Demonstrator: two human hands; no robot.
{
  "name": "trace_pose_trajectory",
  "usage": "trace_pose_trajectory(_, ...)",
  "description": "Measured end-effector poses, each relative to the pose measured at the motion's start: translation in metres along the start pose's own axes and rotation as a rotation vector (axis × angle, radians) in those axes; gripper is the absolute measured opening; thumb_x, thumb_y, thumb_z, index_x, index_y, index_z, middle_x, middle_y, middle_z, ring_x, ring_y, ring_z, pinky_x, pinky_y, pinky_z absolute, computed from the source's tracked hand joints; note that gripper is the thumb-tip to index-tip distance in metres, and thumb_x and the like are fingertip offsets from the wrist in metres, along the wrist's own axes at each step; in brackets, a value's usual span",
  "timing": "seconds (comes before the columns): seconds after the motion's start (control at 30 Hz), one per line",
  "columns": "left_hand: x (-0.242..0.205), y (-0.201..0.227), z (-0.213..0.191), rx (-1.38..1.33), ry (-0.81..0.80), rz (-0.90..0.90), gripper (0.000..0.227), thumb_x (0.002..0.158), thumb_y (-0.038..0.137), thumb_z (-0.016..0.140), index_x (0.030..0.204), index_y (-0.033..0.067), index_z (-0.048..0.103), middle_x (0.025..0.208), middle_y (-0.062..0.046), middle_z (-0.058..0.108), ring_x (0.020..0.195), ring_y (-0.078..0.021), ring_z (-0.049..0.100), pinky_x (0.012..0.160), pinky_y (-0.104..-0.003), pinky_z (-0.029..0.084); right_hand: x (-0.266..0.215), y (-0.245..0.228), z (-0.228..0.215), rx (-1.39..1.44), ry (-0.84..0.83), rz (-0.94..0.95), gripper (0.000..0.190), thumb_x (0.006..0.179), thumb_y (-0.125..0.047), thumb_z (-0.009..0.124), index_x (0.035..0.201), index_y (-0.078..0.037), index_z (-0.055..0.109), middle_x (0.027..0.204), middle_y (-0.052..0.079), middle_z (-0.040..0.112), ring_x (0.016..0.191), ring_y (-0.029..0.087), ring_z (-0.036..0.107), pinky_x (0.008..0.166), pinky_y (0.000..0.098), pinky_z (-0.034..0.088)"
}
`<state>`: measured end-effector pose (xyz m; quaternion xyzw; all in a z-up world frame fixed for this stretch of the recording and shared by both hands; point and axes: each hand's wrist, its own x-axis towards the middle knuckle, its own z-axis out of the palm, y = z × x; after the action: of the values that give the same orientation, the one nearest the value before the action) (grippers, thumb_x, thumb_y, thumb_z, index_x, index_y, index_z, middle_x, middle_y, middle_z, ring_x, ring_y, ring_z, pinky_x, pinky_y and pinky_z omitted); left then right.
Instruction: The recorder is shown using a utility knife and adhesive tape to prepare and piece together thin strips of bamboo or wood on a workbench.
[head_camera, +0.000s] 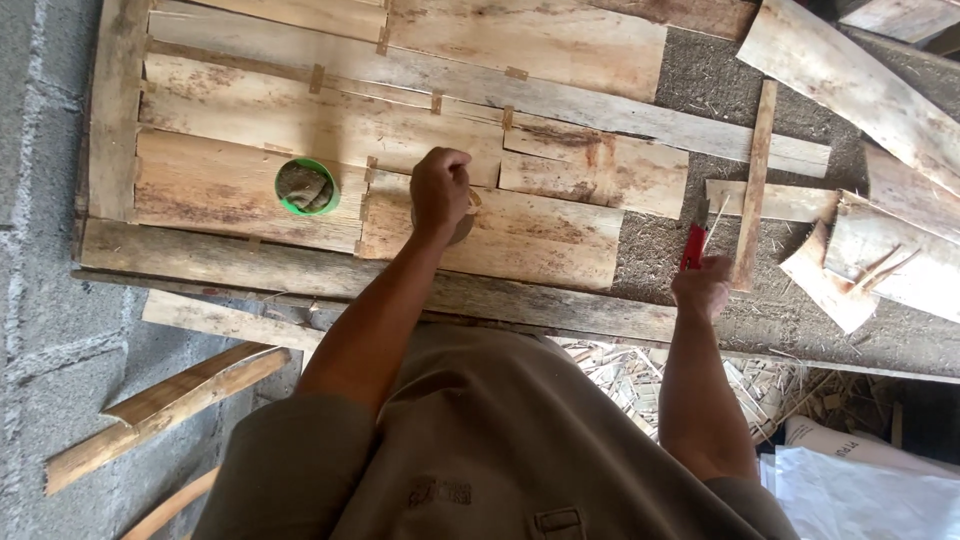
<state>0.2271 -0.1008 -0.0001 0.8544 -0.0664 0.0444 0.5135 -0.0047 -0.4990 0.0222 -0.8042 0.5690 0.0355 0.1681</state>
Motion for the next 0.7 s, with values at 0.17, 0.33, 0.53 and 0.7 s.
trace_pose_trajectory(0.17,-0.016,0.017,-0.026,-0.256,-0.035,-0.298,0.022,0.093,0.003,0.068,0.115,0.0075,0.064,0.103,-0.01,0.075,0.086,-0.0204,0.076,0.076,-0.034,0.065,0.018,0.031,0.03,0.381,0.015,0.072,0.042,0.087,0.017,0.057,0.12,-0.008,0.049,0.107,0.016,0.067,0.079,0.02,0.062,0.056,0.0329,0.059)
trace_pose_trajectory(0.33,-0.039,0.002,-0.037,-0.602,0.011,-0.403,0.038,0.089,-0.002,0.072,0.124,0.0017,0.057,0.107,-0.013,0.074,0.094,-0.0182,0.074,0.082,-0.031,0.066,-0.04,-0.005,0.009,0.776,-0.087,0.047,0.033,0.092,0.01,0.05,0.118,-0.009,0.055,0.098,0.01,0.069,0.072,0.017,0.065,0.055,0.0293,0.059)
trace_pose_trajectory(0.53,-0.055,-0.002,-0.042,-0.856,-0.069,-0.515,0.035,0.094,0.002,0.075,0.12,-0.0018,0.052,0.105,-0.013,0.073,0.091,-0.0191,0.073,0.081,-0.032,0.063,-0.074,-0.016,0.027,1.074,-0.42,-0.137,0.031,0.094,0.007,0.04,0.112,-0.006,0.062,0.085,0.01,0.064,0.065,0.016,0.058,0.055,0.0308,0.053)
trace_pose_trajectory(0.7,-0.06,0.014,-0.046,-0.979,-0.11,-0.538,0.041,0.094,0.012,0.073,0.127,0.001,0.051,0.109,-0.009,0.072,0.094,-0.0151,0.072,0.083,-0.029,0.061,-0.114,-0.048,0.024,1.189,-0.685,-0.351,0.03,0.093,0.004,0.037,0.111,-0.006,0.06,0.08,0.006,0.057,0.06,0.012,0.047,0.049,0.0255,0.041)
